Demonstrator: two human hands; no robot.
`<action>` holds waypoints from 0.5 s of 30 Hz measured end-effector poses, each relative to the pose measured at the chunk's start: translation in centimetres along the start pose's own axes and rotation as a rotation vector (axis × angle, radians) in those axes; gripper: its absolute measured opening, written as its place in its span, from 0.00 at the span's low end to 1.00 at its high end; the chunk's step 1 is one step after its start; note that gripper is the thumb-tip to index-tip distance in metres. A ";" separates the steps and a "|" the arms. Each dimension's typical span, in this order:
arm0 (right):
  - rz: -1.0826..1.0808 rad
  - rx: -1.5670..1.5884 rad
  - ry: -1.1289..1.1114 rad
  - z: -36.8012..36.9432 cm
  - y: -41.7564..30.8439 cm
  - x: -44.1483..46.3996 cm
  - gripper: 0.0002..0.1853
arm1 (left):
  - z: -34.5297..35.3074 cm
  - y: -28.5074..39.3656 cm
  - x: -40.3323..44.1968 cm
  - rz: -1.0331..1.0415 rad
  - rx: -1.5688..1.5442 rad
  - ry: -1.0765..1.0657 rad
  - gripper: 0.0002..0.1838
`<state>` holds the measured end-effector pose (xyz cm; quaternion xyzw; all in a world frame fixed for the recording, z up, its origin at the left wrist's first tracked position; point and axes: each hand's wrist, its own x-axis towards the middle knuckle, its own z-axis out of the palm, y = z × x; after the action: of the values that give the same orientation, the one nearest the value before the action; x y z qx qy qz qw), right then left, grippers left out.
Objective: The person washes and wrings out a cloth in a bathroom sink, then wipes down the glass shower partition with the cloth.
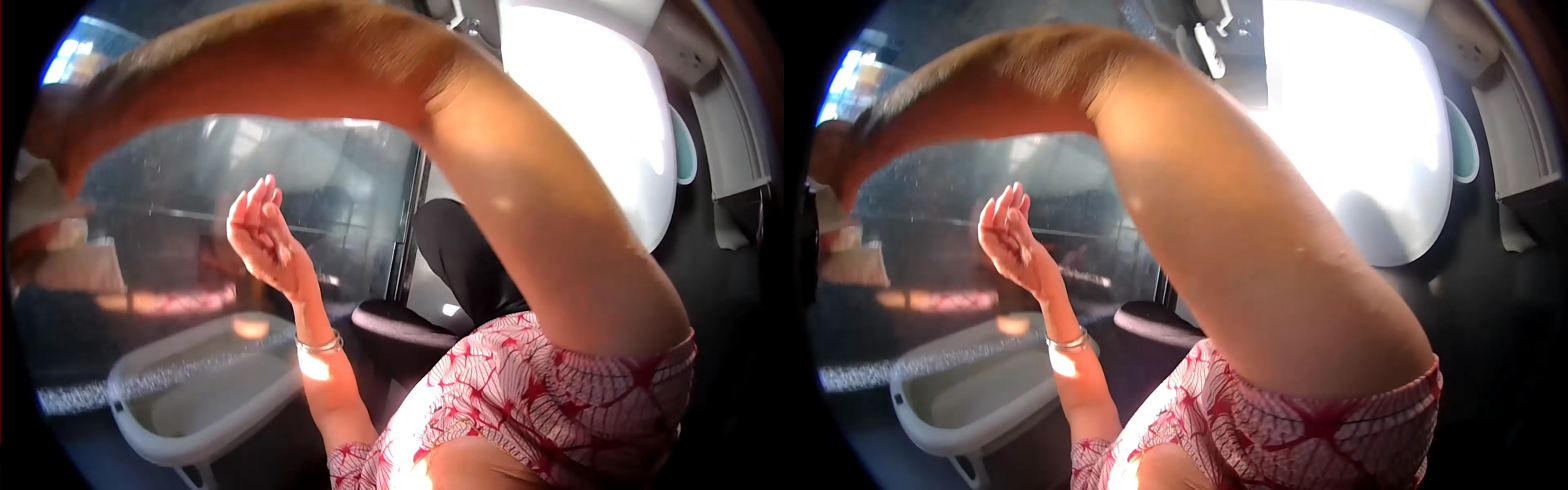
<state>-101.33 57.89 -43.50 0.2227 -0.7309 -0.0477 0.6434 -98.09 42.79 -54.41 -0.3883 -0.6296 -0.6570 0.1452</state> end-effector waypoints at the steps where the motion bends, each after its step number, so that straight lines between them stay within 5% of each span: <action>1: 0.032 -0.005 -0.002 0.5 1.3 -0.8 0.16 | 0.4 -0.9 0.3 0.025 0.032 -0.001 0.15; 5: 0.126 -0.032 0.047 2.6 9.0 -3.6 0.16 | 4.5 -4.5 3.2 0.272 0.378 -0.025 0.19; 15: 0.510 -0.081 0.153 10.5 17.1 -16.8 0.16 | 7.7 -11.5 5.5 0.296 0.521 -0.003 0.17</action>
<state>-114.75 77.42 -54.59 0.0086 -0.7102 0.1037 0.6963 -107.02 53.59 -59.58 -0.4264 -0.7137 -0.4446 0.3333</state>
